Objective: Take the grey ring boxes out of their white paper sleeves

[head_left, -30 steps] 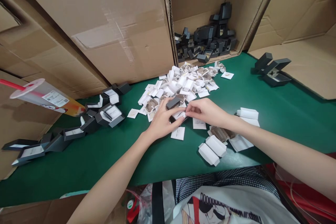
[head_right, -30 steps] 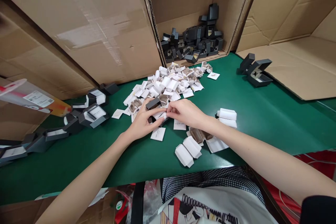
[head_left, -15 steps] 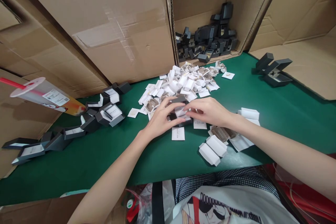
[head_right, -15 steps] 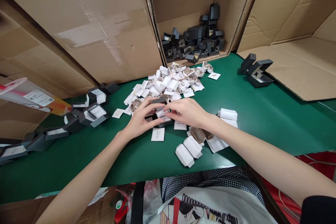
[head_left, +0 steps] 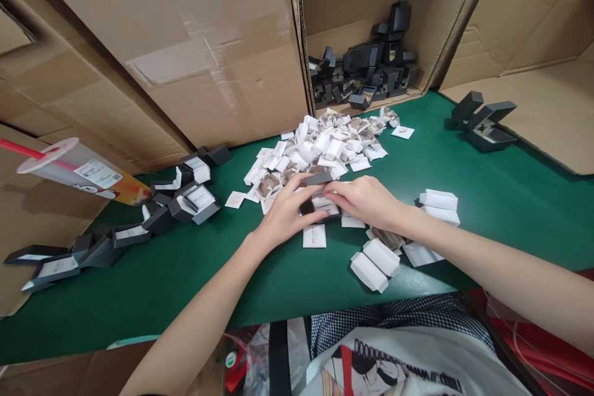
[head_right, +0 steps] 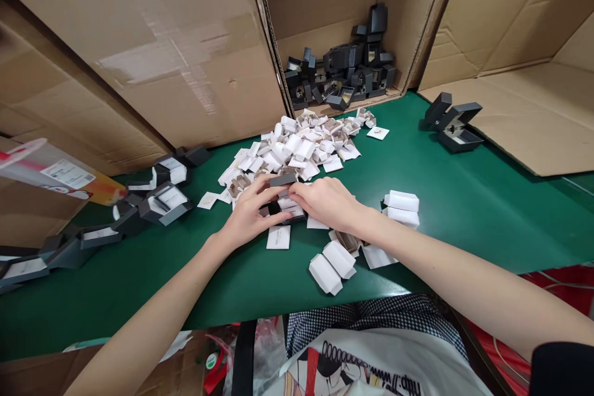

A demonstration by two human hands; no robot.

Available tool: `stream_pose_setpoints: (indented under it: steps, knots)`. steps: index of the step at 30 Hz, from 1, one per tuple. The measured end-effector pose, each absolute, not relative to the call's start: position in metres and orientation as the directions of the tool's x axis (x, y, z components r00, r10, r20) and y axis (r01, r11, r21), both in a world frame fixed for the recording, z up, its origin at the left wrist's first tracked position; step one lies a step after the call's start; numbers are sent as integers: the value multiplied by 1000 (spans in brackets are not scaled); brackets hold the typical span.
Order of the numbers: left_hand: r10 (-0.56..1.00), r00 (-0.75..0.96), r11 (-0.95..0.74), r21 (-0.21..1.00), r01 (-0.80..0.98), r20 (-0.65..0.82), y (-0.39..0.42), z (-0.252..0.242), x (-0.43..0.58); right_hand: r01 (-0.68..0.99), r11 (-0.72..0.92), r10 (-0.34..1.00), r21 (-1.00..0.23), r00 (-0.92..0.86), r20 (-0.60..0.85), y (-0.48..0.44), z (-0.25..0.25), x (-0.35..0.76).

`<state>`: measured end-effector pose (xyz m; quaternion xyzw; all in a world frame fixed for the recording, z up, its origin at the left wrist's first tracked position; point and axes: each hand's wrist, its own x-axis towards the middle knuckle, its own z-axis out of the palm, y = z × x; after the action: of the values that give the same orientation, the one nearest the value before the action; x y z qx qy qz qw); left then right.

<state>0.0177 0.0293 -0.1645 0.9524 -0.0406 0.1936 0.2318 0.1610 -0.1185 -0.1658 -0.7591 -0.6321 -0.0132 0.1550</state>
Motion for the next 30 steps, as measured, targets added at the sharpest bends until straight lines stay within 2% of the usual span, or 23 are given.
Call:
stream_pose_setpoints:
  steps: [6,9,17,24,30]
  knots:
    - [49,928,-900,419,-119,370,27,-164,17,968,-230,959,-100,243,146,-117,-161,155]
    - [60,933,-905,413,-99,356,27,-163,16,968,-239,960,-78,248,132,-116,-160,153]
    - [61,938,-905,414,-92,342,26,-161,15,970,-224,970,-95,231,75,-113,-157,156]
    - [107,944,-925,379,-20,313,24,-160,14,965,-186,975,-186,205,89,-112,-160,160]
    - [91,929,-962,272,-10,358,22,-162,14,963,-242,962,-117,254,103,-113,-164,155]
